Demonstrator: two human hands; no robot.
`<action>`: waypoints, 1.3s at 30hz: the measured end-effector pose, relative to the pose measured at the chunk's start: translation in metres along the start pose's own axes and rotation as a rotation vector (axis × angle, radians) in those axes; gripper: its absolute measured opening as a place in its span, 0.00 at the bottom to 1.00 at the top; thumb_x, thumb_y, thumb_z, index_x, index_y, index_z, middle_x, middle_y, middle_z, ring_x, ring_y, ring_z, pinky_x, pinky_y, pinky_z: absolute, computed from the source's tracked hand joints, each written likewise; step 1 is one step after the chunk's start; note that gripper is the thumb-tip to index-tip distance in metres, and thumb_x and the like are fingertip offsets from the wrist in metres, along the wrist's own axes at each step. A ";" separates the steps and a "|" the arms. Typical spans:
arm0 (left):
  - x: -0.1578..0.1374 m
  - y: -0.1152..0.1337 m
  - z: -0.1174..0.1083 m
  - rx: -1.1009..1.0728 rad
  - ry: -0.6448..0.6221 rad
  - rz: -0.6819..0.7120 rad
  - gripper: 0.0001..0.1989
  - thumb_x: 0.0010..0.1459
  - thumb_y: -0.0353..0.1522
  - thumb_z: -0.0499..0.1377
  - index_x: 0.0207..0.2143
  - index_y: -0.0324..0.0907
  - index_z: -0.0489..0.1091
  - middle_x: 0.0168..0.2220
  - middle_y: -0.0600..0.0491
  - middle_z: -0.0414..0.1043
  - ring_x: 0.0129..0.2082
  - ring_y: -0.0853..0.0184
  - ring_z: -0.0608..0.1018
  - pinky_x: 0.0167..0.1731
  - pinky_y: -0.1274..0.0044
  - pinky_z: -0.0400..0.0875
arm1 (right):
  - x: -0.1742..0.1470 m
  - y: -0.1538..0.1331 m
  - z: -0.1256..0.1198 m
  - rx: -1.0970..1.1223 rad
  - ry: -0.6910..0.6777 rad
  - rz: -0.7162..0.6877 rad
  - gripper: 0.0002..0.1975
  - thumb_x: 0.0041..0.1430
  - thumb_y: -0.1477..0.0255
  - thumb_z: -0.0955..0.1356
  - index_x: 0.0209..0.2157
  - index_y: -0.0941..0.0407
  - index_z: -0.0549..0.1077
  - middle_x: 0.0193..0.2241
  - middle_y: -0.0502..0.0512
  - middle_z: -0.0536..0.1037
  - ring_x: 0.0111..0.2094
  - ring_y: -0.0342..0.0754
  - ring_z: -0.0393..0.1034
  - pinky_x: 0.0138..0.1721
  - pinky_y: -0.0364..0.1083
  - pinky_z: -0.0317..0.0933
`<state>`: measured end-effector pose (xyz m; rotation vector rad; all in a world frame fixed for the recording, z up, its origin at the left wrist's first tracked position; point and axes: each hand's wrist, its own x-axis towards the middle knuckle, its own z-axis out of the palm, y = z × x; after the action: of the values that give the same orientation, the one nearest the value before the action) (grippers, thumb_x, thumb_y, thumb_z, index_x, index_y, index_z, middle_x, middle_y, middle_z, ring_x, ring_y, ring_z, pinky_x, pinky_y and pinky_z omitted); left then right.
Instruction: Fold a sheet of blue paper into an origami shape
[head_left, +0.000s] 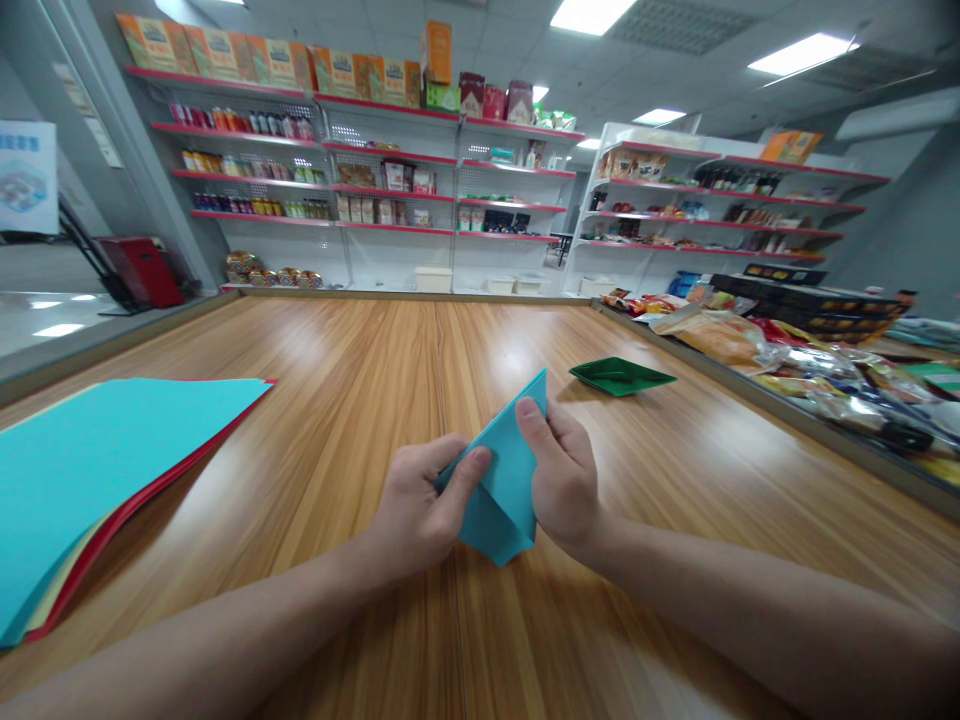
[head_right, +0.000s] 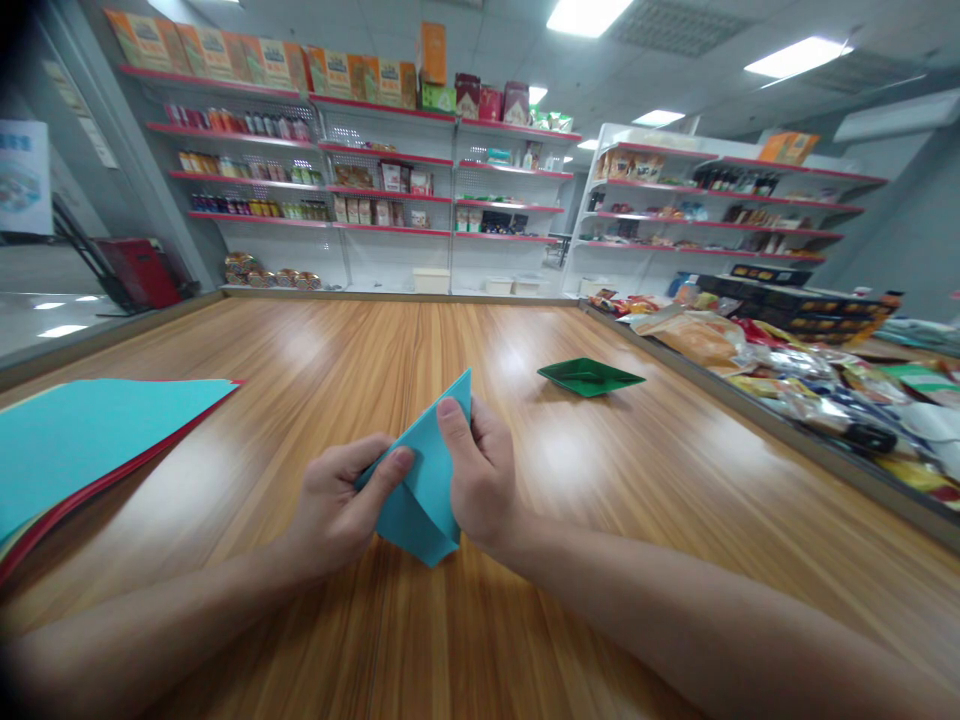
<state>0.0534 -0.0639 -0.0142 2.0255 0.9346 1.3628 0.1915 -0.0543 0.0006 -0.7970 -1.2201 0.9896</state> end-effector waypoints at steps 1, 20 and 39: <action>0.000 0.000 0.000 -0.004 -0.003 0.005 0.19 0.62 0.34 0.52 0.19 0.41 0.53 0.17 0.60 0.47 0.17 0.76 0.56 0.17 0.81 0.49 | 0.000 0.000 0.000 -0.005 0.004 0.003 0.19 0.57 0.56 0.66 0.22 0.56 0.60 0.17 0.45 0.59 0.17 0.38 0.52 0.16 0.39 0.48; -0.002 -0.005 0.002 -0.028 0.012 0.050 0.18 0.62 0.32 0.51 0.19 0.41 0.53 0.17 0.61 0.47 0.16 0.76 0.55 0.17 0.81 0.49 | 0.000 -0.003 0.003 -0.052 0.069 -0.043 0.28 0.58 0.48 0.59 0.28 0.58 0.74 0.17 0.53 0.70 0.20 0.45 0.65 0.20 0.44 0.58; -0.004 -0.004 0.007 0.124 0.114 0.225 0.17 0.60 0.28 0.54 0.19 0.40 0.54 0.17 0.61 0.48 0.16 0.78 0.56 0.18 0.82 0.50 | 0.001 0.003 -0.005 -0.483 -0.018 -0.256 0.18 0.67 0.60 0.54 0.27 0.56 0.60 0.22 0.48 0.62 0.23 0.41 0.58 0.24 0.43 0.52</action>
<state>0.0578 -0.0645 -0.0220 2.2214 0.8795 1.5888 0.1962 -0.0516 -0.0030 -0.9734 -1.5600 0.4962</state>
